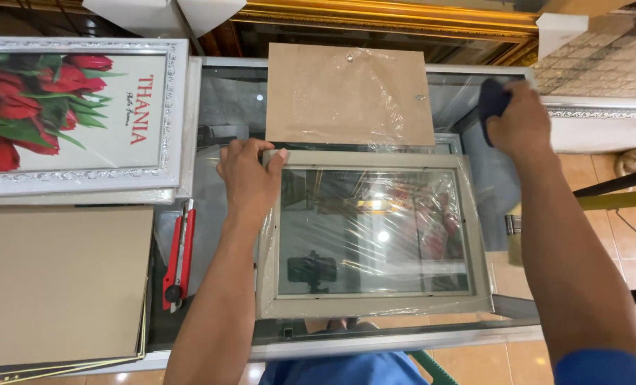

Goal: Cleaning a glass frame, inserting a floral print, and securing the backing board.

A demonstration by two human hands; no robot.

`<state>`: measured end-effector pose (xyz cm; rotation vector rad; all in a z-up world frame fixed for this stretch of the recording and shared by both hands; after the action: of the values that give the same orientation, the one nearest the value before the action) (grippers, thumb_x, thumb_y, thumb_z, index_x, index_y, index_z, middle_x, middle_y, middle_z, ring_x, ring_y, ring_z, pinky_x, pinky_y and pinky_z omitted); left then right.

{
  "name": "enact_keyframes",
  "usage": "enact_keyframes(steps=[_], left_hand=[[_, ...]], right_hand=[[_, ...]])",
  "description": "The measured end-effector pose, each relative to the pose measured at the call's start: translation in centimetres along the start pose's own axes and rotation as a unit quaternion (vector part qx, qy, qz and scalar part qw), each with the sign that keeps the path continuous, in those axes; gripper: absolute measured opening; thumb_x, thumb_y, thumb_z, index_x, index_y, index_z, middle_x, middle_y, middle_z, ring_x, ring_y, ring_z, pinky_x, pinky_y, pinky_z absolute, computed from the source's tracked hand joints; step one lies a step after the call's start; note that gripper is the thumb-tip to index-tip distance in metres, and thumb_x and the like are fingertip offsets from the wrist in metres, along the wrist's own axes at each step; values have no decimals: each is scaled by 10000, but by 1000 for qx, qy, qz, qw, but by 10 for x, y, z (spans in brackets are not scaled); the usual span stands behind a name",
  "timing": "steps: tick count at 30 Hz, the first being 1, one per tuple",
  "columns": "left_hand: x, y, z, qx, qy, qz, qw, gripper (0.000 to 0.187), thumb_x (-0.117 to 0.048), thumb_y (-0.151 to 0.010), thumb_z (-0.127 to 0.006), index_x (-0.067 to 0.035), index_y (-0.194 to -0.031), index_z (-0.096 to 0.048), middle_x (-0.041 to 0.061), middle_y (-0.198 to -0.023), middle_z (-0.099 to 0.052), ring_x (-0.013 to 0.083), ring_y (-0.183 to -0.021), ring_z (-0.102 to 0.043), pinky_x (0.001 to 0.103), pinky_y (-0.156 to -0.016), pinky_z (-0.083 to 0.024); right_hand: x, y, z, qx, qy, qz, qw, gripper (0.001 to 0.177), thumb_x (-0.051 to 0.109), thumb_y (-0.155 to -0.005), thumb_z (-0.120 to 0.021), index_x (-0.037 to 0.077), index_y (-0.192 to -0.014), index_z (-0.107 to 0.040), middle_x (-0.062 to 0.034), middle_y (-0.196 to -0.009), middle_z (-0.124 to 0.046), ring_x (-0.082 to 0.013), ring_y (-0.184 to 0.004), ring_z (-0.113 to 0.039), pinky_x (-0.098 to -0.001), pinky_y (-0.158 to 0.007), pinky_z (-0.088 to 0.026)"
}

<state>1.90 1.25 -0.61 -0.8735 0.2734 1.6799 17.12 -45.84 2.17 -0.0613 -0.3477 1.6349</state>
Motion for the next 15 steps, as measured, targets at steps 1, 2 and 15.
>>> enact_keyframes(steps=[1, 2, 15], left_hand=[[-2, 2, 0, -2, 0, 2, 1000, 233, -292, -914, -750, -90, -1027, -724, 133, -1058, -603, 334, -1043, -508, 485, -970, -369], [-3, 3, 0, -5, -4, 6, 1000, 217, -277, -917, -753, -91, -1025, -722, 141, -1079, -585, 338, -1059, -495, 485, -982, -365], [-5, 8, -2, -54, -51, -4, 997, 207, -308, -904, -758, -125, -993, -718, 120, -1096, -585, 333, -1058, -477, 475, -982, -347]], right_hand=[[0, 2, -5, 0, 0, 3, 1000, 592, 70, -830, -724, -22, -1378, -520, -313, -1205, -631, -491, -1027, -634, -527, -871, -510], [0, 3, -9, 7, -29, 0, 1000, 664, 87, -853, -743, -35, -1444, -466, -324, -1306, -565, -500, -1140, -564, -534, -951, -459], [-27, 130, 54, 192, -21, -236, 952, 420, 223, -1043, -659, -99, -1302, -582, -306, -1087, -697, -457, -952, -687, -513, -843, -513]])
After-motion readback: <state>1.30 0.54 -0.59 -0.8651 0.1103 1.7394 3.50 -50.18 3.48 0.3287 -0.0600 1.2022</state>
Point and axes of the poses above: each hand's wrist, its own y-axis away from the middle knuckle, its own z-axis out of the back of the hand, x = y × z, the point moved 2 cm from there along -y, towards the middle knuckle
